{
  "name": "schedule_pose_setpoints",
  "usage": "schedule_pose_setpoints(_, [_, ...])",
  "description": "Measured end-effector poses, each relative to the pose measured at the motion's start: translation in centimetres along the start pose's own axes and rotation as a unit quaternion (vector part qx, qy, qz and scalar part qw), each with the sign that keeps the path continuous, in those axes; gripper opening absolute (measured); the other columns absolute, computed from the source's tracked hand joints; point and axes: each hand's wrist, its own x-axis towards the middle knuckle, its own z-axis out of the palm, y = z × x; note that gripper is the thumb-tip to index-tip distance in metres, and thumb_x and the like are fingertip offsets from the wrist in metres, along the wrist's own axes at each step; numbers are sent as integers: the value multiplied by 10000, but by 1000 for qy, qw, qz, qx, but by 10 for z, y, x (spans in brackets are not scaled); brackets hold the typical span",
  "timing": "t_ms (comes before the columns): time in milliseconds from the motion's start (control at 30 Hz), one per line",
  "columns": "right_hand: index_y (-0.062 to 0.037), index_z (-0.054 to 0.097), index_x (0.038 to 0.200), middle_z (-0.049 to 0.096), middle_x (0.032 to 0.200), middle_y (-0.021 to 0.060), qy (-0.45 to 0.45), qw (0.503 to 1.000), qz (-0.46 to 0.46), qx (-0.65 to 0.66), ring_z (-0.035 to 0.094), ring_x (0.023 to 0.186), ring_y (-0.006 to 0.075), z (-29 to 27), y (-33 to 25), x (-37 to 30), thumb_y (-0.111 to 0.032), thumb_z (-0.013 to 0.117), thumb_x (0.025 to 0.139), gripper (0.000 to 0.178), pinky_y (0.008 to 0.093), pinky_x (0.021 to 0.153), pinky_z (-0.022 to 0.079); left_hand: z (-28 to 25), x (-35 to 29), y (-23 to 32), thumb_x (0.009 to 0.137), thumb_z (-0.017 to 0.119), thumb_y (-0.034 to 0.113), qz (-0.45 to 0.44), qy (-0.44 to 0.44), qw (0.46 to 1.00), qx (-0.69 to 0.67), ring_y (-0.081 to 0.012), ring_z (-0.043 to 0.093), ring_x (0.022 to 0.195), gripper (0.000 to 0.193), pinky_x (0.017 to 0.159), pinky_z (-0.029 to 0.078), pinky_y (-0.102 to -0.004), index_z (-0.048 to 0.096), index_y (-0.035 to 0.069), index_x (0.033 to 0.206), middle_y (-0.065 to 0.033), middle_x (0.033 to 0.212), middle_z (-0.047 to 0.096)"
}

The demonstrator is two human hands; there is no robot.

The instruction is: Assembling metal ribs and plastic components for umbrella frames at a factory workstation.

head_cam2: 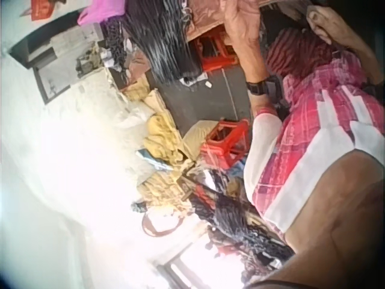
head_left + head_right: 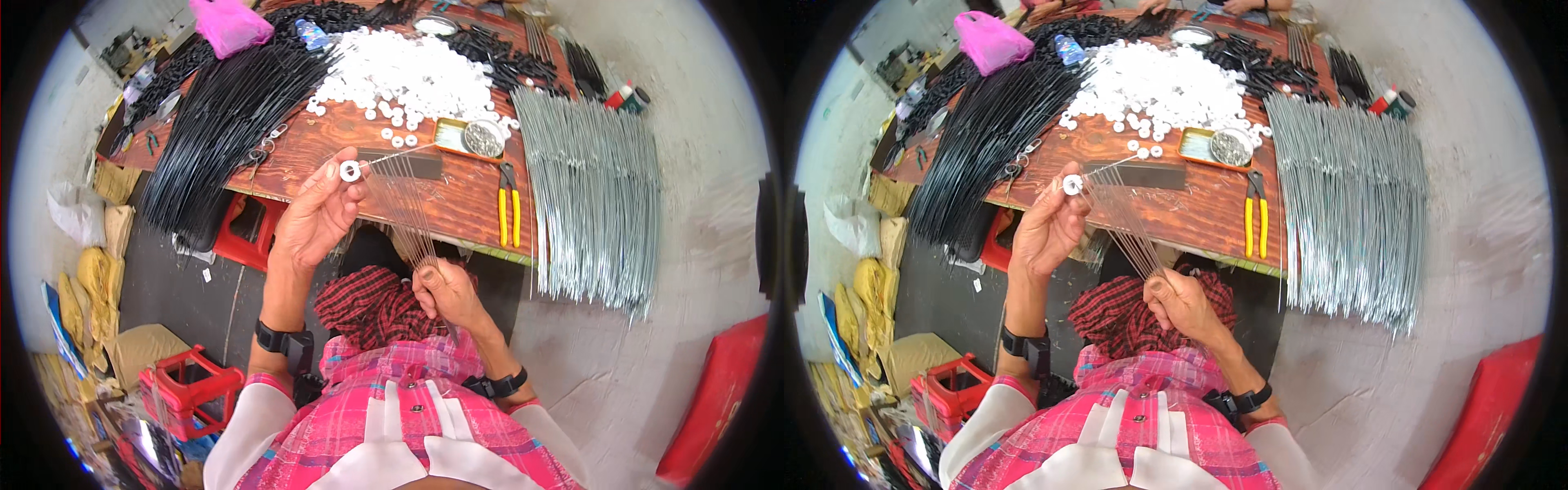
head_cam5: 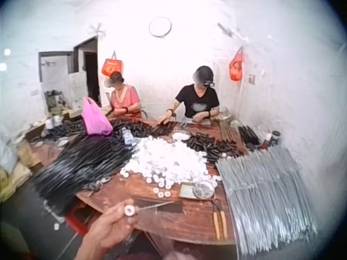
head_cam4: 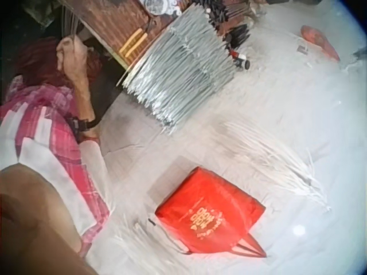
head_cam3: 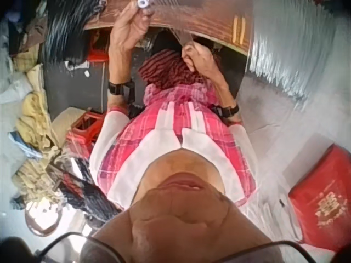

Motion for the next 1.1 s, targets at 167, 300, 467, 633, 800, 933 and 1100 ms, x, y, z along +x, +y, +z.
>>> schedule_pose_setpoints(167, [-39, 550, 898, 472, 607, -15, 15, 1000, 21, 9, 467, 485, 68, 5, 9, -8, -424, 431, 1079, 443, 230, 456, 388, -9, -2, -4, 1029, 565, 167, -6, 49, 996, -81, -172, 616, 971, 334, 804, 623, -236, 531, 15, 1324, -158, 1192, 600])
schedule_pose_setpoints(300, [-45, 546, 893, 468, 606, -14, 10, 999, 26, 36, 471, 492, 72, 9, 19, -9, -434, 426, 1078, 447, 232, 461, 394, -20, -3, -2, 1029, 559, 145, -4, 34, 996, -85, -181, 630, 996, 330, 824, 625, -248, 525, 13, 1328, -175, 1212, 606])
schedule_pose_setpoints(467, [-44, 549, 894, 473, 612, -7, 4, 999, 35, 9, 479, 499, 79, 11, 19, -8, -438, 427, 1077, 451, 235, 462, 397, -22, -6, 4, 1025, 534, 77, 2, 64, 997, -41, -227, 629, 1044, 341, 900, 616, -282, 509, -7, 1354, -204, 1292, 563])
schedule_pose_setpoints(633, [-41, 546, 912, 457, 604, -4, 14, 996, 57, 62, 462, 494, 89, 10, 26, -7, -422, 427, 1080, 433, 241, 466, 399, -29, -3, 7, 1027, 531, 76, -16, 69, 996, -50, -228, 633, 1067, 347, 908, 617, -284, 498, -15, 1360, -208, 1315, 561])
schedule_pose_setpoints(800, [-41, 541, 907, 456, 596, -4, 4, 998, 51, 44, 458, 486, 87, 7, 24, -5, -419, 422, 1082, 433, 241, 466, 397, -39, 3, -1, 1028, 533, 86, -29, 55, 995, -76, -222, 641, 1061, 338, 879, 624, -278, 506, -16, 1349, -202, 1303, 575])
schedule_pose_setpoints(933, [-41, 543, 906, 460, 593, -5, 5, 998, 50, 47, 461, 485, 83, 5, 28, -6, -424, 416, 1083, 441, 242, 465, 396, -36, 3, -6, 996, 603, 91, -35, 91, 994, -42, -179, 684, 976, 368, 855, 622, -256, 500, -29, 1328, -172, 1264, 612])
schedule_pose_setpoints(1100, [-40, 549, 907, 467, 595, -5, -1, 998, 40, 39, 467, 490, 80, 1, 32, -6, -427, 415, 1083, 446, 242, 465, 398, -25, 8, -8, 993, 598, 73, -34, 117, 992, -25, -203, 675, 1002, 341, 848, 622, -259, 509, -30, 1305, -199, 1286, 590])
